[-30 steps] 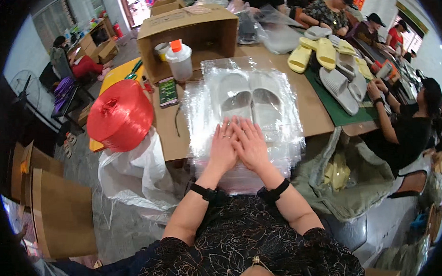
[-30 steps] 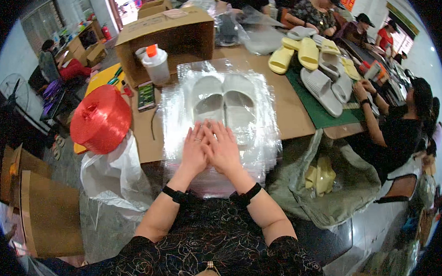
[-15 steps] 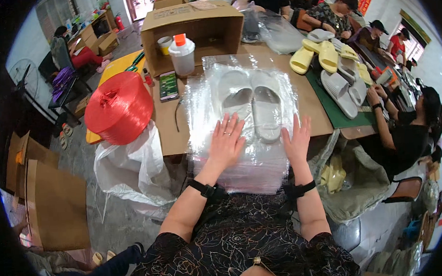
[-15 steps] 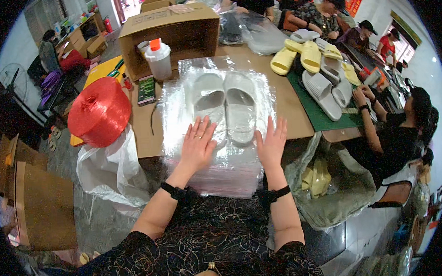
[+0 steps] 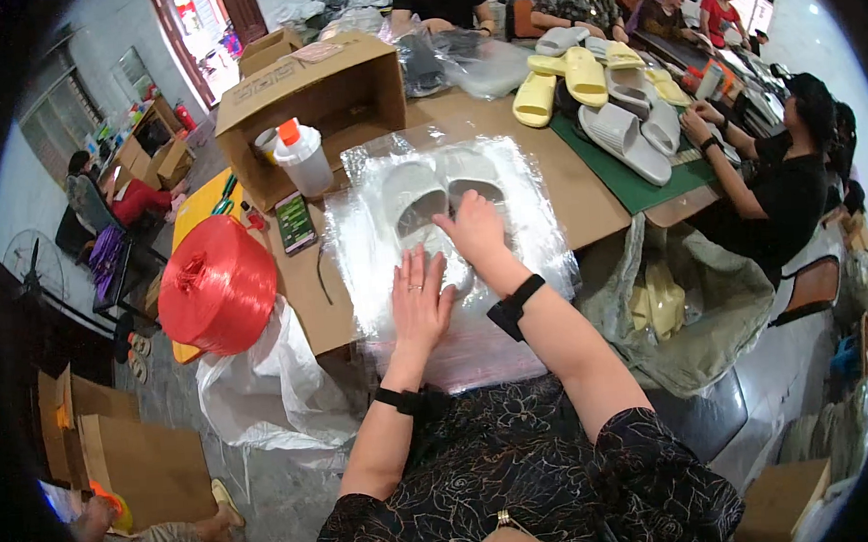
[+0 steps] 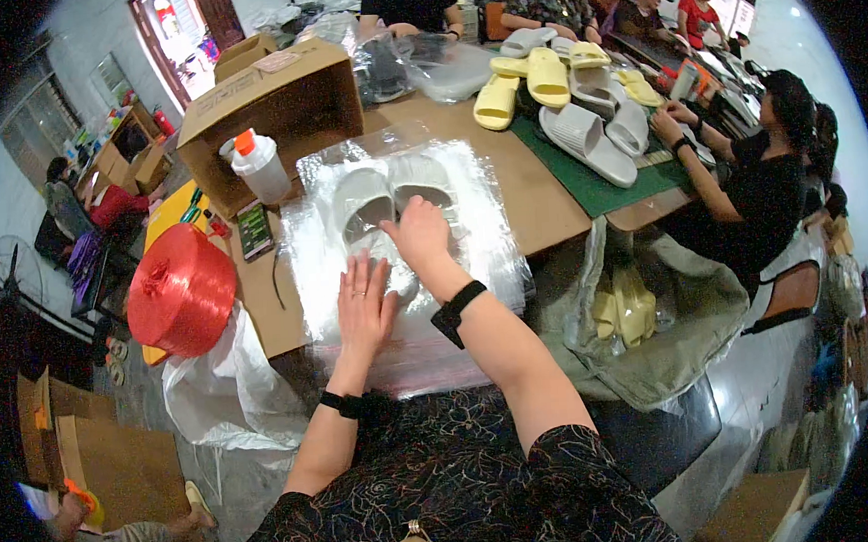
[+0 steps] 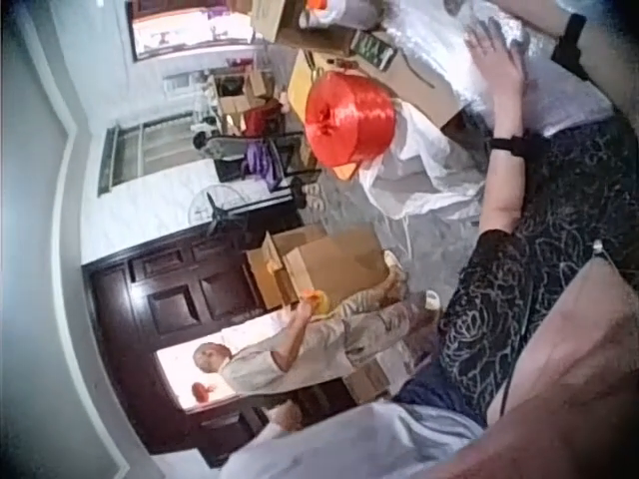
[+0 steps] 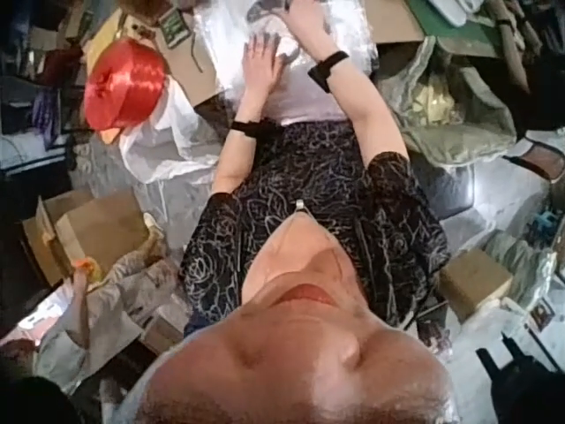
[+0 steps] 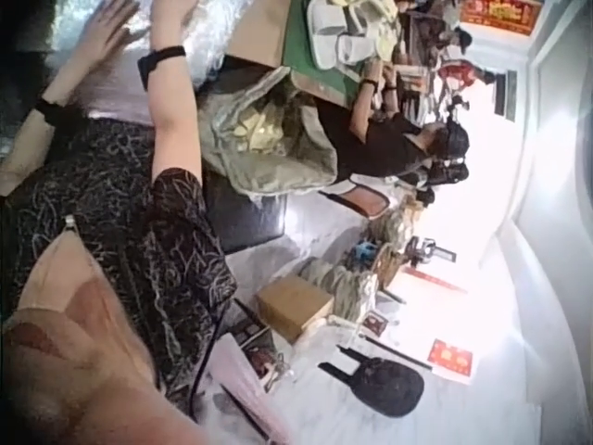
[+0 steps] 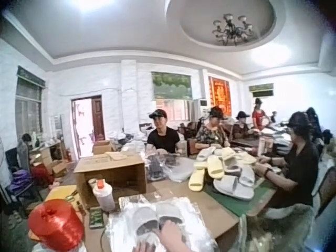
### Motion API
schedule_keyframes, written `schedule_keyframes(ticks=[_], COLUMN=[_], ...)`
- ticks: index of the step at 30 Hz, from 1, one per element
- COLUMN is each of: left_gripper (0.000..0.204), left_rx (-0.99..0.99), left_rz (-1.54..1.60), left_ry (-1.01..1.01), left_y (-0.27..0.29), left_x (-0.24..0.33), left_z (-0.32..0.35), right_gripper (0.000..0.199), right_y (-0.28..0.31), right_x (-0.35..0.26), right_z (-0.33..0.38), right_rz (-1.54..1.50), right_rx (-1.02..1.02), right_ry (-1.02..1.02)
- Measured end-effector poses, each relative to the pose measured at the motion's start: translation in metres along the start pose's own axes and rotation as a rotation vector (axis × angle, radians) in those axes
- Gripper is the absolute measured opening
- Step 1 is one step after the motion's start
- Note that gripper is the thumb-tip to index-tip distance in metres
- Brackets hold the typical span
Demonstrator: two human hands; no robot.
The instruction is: Inspecting pairs of slippers and placing them on a stack for packing in a factory setting.
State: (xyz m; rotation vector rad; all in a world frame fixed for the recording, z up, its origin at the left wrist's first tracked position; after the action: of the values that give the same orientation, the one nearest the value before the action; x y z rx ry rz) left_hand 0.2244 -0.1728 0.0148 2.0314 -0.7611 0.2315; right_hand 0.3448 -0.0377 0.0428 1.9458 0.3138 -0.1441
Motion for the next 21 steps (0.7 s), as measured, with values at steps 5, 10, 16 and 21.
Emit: schedule_keyframes(ticks=[5,10,16,21], left_gripper=[0.077,0.095,0.108,0.105], left_rx=[0.126,0.03,0.04,0.017], left_rz=[-0.007,-0.057,-0.016,-0.066], left_ry=[0.06,0.147,0.173,0.159], left_y=[0.009,0.001,0.007,0.006], left_x=[-0.01,-0.015,-0.012,-0.011], left_z=[0.004,-0.002,-0.002,0.001], right_gripper=[0.043,0.025,0.026,0.023], right_y=[-0.014,-0.02,0.009,0.067], right_x=[0.0,0.011,0.025,0.058], right_z=[-0.026,-0.04,-0.026,-0.004], right_rz=[-0.001,-0.087,-0.347,-0.676], right_rx=[0.036,-0.007,0.082,0.38], right_ry=[-0.004,-0.048,-0.049,-0.108])
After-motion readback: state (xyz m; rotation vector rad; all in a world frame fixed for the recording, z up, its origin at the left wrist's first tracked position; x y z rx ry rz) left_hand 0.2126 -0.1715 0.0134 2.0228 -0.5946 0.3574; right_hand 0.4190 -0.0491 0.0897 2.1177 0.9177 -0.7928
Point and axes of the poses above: each hand's wrist, its own z-axis away from the middle knuckle, its own y-axis out of the back of the hand, x = y × z, the point moved 10 cm from there along -z, towards the middle knuckle, and after that the axes turned 7 degrees about z, right-handed, at the moved point
